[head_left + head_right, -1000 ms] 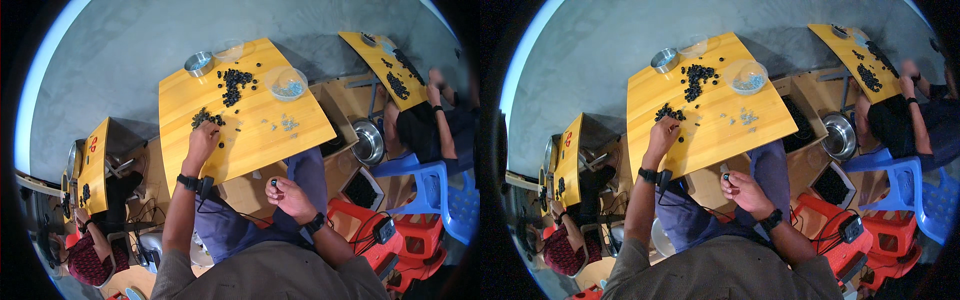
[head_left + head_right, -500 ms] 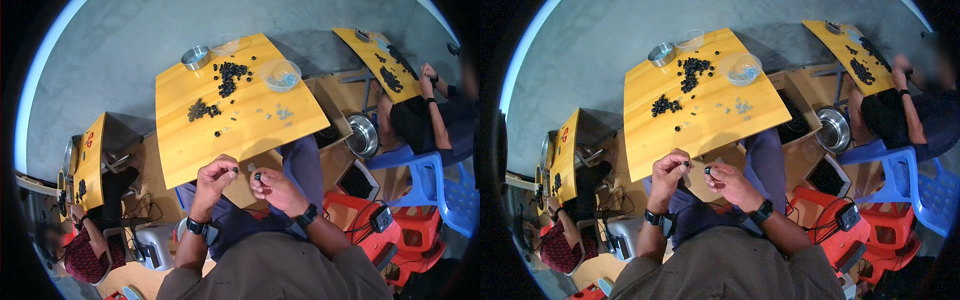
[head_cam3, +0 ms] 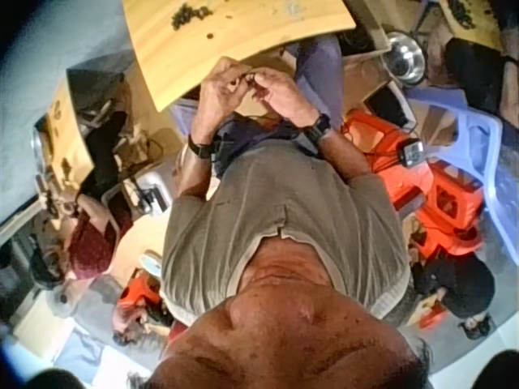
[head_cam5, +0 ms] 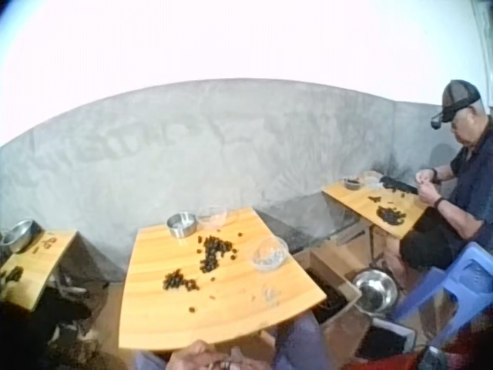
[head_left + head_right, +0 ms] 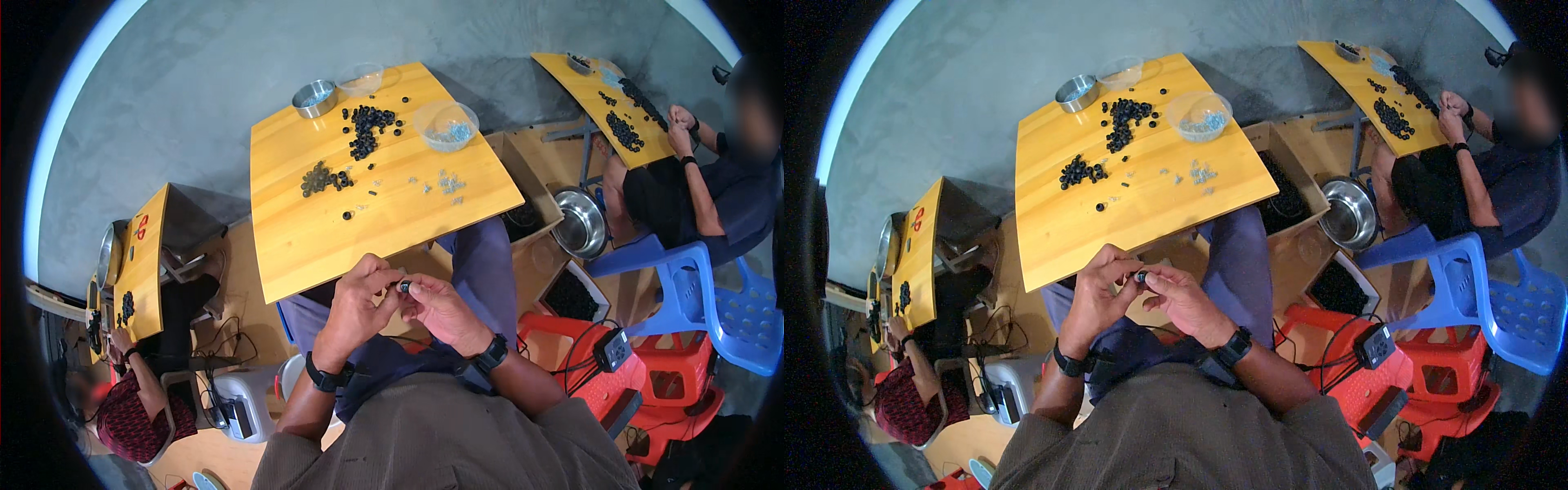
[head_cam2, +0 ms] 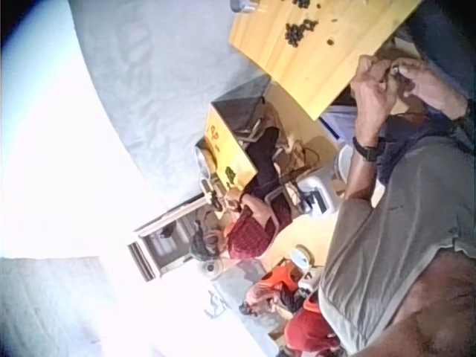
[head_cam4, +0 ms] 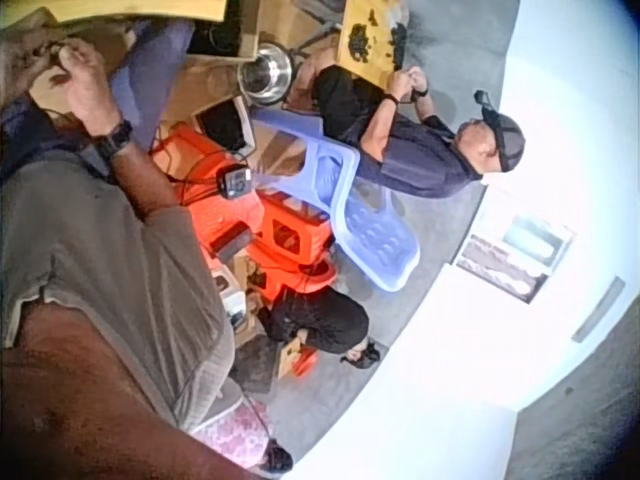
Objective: Assembling small metal components into plastic caps at a table.
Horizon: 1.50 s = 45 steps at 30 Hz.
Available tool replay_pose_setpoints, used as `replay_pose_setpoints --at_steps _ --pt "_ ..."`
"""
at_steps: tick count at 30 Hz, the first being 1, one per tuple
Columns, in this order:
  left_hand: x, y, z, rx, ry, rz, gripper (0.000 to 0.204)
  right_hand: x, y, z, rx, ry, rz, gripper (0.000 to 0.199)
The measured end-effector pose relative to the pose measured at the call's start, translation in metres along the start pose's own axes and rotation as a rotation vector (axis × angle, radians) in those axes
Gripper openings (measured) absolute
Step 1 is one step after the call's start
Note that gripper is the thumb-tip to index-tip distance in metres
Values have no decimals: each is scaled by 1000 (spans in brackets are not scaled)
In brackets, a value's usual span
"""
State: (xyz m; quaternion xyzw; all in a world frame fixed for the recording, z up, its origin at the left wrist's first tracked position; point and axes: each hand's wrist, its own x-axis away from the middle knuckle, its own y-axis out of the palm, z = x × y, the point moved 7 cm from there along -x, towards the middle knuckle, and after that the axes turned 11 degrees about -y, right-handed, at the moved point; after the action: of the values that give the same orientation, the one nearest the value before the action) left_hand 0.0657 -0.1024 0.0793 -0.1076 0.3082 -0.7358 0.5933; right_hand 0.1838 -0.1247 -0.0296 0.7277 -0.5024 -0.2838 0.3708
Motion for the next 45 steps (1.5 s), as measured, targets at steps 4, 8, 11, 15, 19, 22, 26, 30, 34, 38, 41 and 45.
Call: replay_pose_setpoints --at_steps 4,8,11,15,19,22,26,30,34,38,41,45 --pt "4 2 -14 255 -143 -13 21 2 -4 1 -25 -5 -13 30" --pt "11 4 -23 332 -154 52 19 1 2 -1 -89 -10 -34 29" --pt "15 10 -30 395 -149 74 19 3 2 -2 -126 22 -38 28" --pt "16 18 -37 677 -235 52 19 6 5 -6 -109 30 -47 29" --pt "18 29 -47 1048 -305 -50 18 6 6 -9 -129 18 -13 29" --pt "19 32 -55 1129 -295 -54 18 6 5 -11 -109 9 1 27" --pt "20 36 -54 1161 -314 -80 19 6 5 -12 -104 -2 -9 25" --pt "20 37 -51 1141 -305 -79 19 6 5 -13 -105 -10 5 24" --pt "20 34 -46 1098 -272 -63 19 5 8 -14 -49 -14 -5 26" --pt "18 32 -41 1051 -268 -41 19 5 7 -14 -49 -14 -4 27" --pt "19 29 -32 1013 -278 -42 19 6 7 -13 -51 -8 24 26" --pt "19 27 -33 917 -254 -6 20 6 5 -11 -63 -8 38 25"
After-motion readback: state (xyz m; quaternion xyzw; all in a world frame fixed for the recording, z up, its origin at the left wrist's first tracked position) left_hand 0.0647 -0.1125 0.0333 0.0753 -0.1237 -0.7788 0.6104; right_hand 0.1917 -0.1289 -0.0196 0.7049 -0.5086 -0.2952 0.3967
